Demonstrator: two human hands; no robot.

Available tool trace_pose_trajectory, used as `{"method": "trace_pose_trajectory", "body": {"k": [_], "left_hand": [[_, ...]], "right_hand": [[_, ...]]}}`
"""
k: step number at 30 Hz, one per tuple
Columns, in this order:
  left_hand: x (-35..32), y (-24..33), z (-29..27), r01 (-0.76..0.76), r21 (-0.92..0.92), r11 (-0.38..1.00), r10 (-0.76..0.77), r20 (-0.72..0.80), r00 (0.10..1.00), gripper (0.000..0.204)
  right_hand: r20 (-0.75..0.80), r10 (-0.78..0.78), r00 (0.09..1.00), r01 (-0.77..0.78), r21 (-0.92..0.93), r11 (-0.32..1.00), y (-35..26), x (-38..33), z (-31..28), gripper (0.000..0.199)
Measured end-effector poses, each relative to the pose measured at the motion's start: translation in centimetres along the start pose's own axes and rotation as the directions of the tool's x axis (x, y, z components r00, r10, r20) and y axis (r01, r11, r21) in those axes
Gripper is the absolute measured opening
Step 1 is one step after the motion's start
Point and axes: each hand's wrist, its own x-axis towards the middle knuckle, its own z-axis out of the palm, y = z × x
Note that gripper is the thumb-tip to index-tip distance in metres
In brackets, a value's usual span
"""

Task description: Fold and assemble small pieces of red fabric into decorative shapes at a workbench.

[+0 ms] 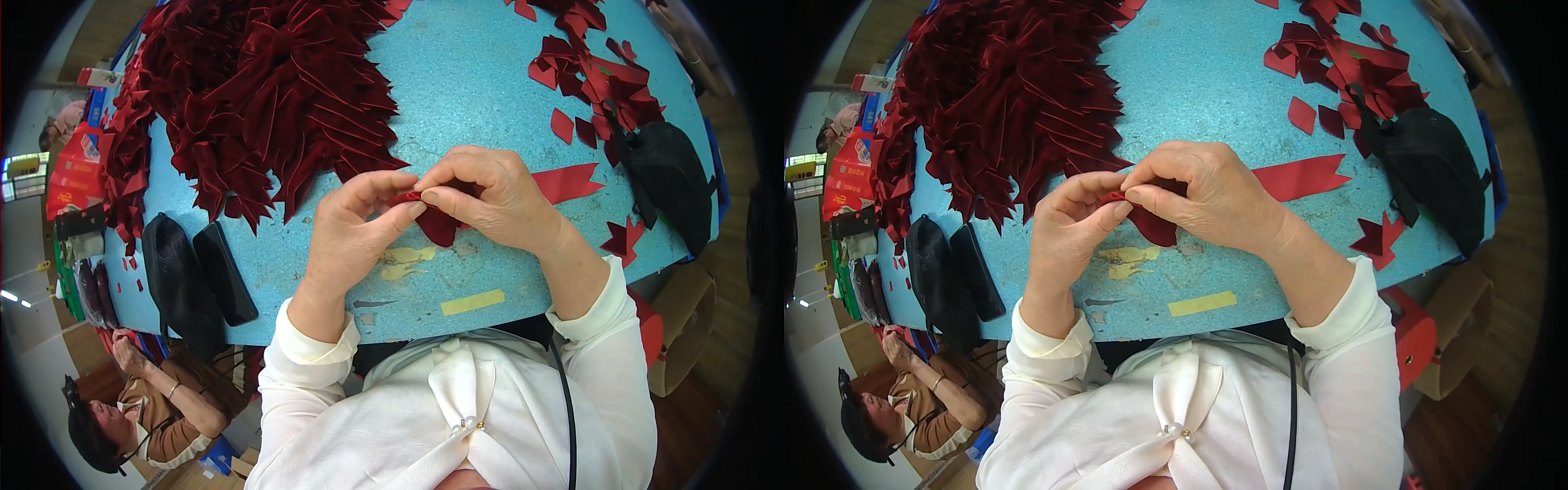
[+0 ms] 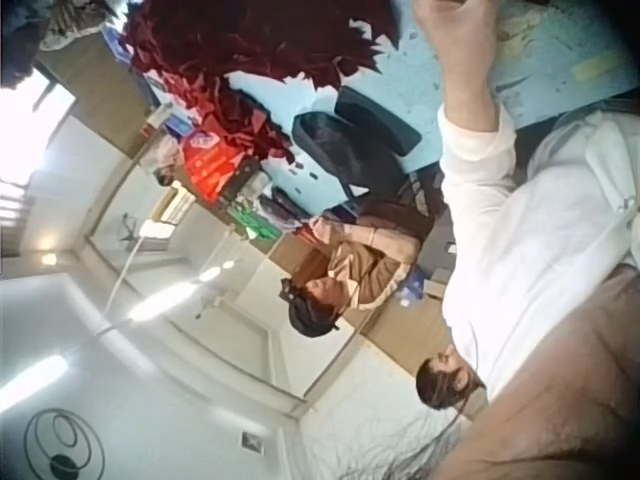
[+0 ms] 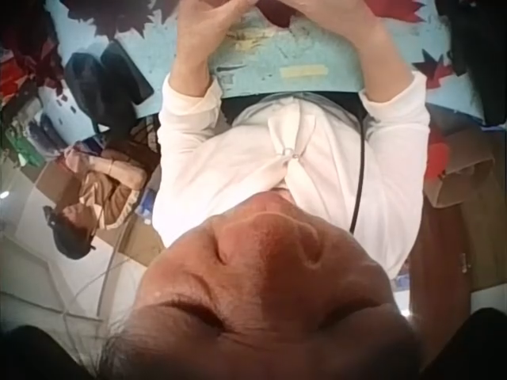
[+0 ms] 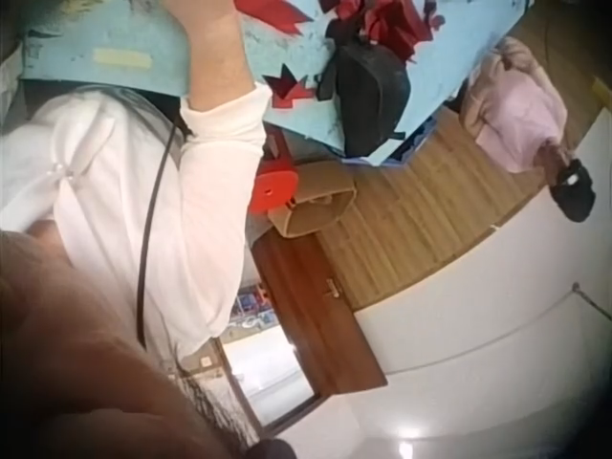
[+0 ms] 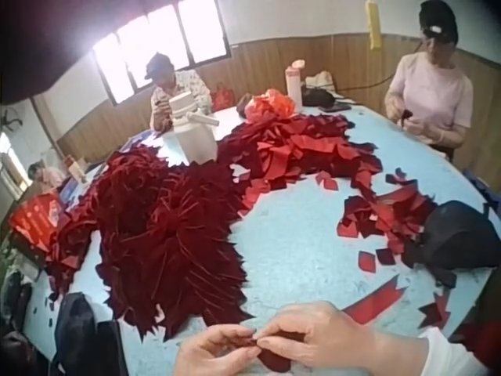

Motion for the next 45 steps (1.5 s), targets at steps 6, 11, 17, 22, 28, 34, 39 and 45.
{"method": "trace_pose_trajectory", "body": {"k": [6,11,17,22,28,34,39,45], "left_hand": [[-0.1,0.2,-0.5,0.052,0.011,0.999,-0.052,0.042,0.998,0.016],[0.0,0.7,-0.7,0.066,-0.078,0.995,-0.064,0.024,0.998,0.011],[0.4,0.4,-1.7,0.051,-0.17,0.984,-0.063,-0.063,0.996,0.009],[0.6,0.5,-1.7,0.021,-0.175,0.984,-0.031,-0.055,0.998,0.008],[0.4,0.8,-1.5,0.074,-0.216,0.974,-0.072,0.016,0.997,0.008],[0.1,-0.1,-2.0,0.253,-0.448,0.858,-0.232,0.101,0.967,0.006],[0.2,0.6,-1.7,0.352,-0.666,0.657,-0.257,0.241,0.936,0.011],[0.2,0.1,-2.2,0.32,-0.507,0.8,-0.259,0.189,0.947,0.015]], "right_hand": [[0.036,0.021,0.999,-0.022,0.008,1.0,-0.1,0.0,-0.1,0.006],[0.12,0.281,0.952,-0.296,0.133,0.946,-0.8,0.2,-1.0,0.018],[0.137,0.181,0.974,-0.193,0.082,0.978,-0.8,0.4,-1.7,0.028],[0.096,0.106,0.99,-0.104,-0.029,0.994,-0.4,0.4,-1.3,0.03],[-0.027,0.075,0.997,-0.076,-0.071,0.995,-0.5,0.3,0.0,0.028],[-0.168,-0.042,0.985,0.014,-0.164,0.986,-0.3,0.3,-0.8,0.025],[-0.066,0.147,0.987,-0.148,-0.013,0.989,-1.5,0.5,-2.2,0.023],[0.12,0.197,0.973,-0.201,0.02,0.979,-1.4,0.5,-3.0,0.022]]}}
